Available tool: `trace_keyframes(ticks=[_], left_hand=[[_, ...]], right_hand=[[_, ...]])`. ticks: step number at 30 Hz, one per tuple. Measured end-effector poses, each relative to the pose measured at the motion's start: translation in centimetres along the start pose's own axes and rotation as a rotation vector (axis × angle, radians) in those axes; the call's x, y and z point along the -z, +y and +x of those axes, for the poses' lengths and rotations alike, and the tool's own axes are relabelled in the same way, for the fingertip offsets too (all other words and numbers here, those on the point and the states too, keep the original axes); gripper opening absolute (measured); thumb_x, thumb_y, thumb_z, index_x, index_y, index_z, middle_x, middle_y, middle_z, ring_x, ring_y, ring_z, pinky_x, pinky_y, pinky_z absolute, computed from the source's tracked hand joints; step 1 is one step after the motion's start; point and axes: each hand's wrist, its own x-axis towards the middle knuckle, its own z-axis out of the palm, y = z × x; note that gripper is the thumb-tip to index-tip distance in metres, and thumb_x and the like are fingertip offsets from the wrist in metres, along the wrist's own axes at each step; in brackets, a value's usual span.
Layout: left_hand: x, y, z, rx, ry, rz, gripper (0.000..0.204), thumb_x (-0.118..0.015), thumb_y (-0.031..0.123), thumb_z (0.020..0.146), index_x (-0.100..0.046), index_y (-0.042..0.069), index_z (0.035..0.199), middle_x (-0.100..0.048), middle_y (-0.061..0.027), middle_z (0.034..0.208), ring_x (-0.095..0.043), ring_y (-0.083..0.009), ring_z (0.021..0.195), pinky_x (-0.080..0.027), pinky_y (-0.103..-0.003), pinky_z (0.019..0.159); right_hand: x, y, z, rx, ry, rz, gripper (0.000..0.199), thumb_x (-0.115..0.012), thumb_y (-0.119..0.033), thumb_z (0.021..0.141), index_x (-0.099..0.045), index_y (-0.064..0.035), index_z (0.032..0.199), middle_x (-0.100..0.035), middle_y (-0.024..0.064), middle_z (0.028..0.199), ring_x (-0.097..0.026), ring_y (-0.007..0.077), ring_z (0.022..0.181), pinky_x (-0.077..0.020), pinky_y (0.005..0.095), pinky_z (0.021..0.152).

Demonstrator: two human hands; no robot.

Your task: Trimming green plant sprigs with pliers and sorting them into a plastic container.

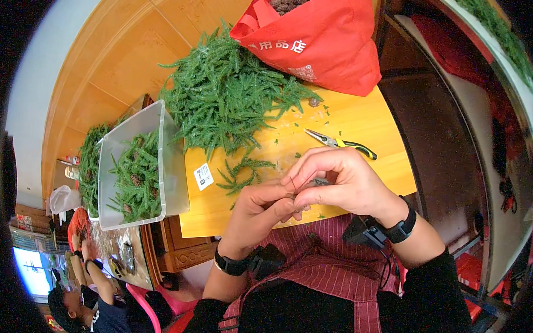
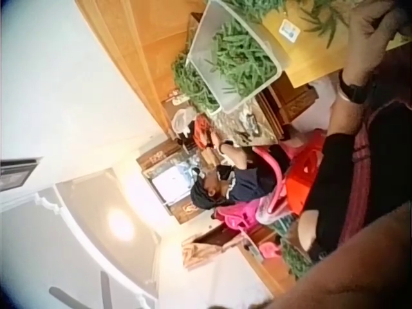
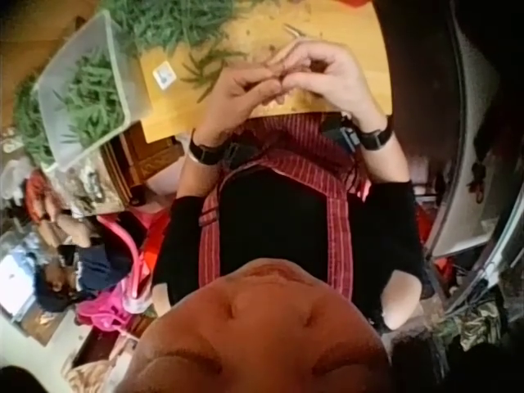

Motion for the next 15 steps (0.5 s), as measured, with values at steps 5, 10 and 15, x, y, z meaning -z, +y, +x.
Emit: trace_keyframes(ticks=[5, 10, 15], left_hand=[[-0.2, 0.1, -0.1, -0.009, 0.04, -0.105, 0.011, -0.054, 0.008, 0.084, -0.06, -0.001, 0.086, -0.054, -0.0025, 0.073, -0.05, -0.0075, 0.064, -0.039, -0.019, 0.056], [-0.6, -0.2, -0.3, -0.022, 0.108, -0.152, 0.012, -0.056, 0.008, 0.083, -0.059, -0.002, 0.09, -0.056, -0.003, 0.076, -0.051, -0.0075, 0.064, -0.04, -0.019, 0.055], [-1.3, -0.3, -0.3, -0.075, 0.155, -0.221, 0.015, -0.058, 0.004, 0.081, -0.058, -0.002, 0.095, -0.057, -0.0045, 0.078, -0.053, -0.0084, 0.064, -0.041, -0.019, 0.053]], right_hand=[[-0.5, 0.6, -0.5, -0.027, 0.062, 0.214, 0.015, -0.059, 0.008, 0.074, -0.057, 0.0026, 0.088, -0.056, 0.0169, 0.101, -0.057, 0.02, 0.09, -0.0478, 0.0307, 0.078], [-1.5, -0.1, -0.6, -0.092, 0.178, 0.228, 0.012, -0.066, -0.001, 0.071, -0.058, -0.0008, 0.079, -0.058, 0.014, 0.095, -0.057, 0.0205, 0.092, -0.0451, 0.0318, 0.082], [-1.3, -0.5, -0.8, 0.052, 0.189, -0.11, 0.009, -0.063, 0.002, 0.073, -0.059, -0.0006, 0.08, -0.057, 0.0114, 0.094, -0.056, 0.0155, 0.085, -0.0451, 0.0276, 0.076]])
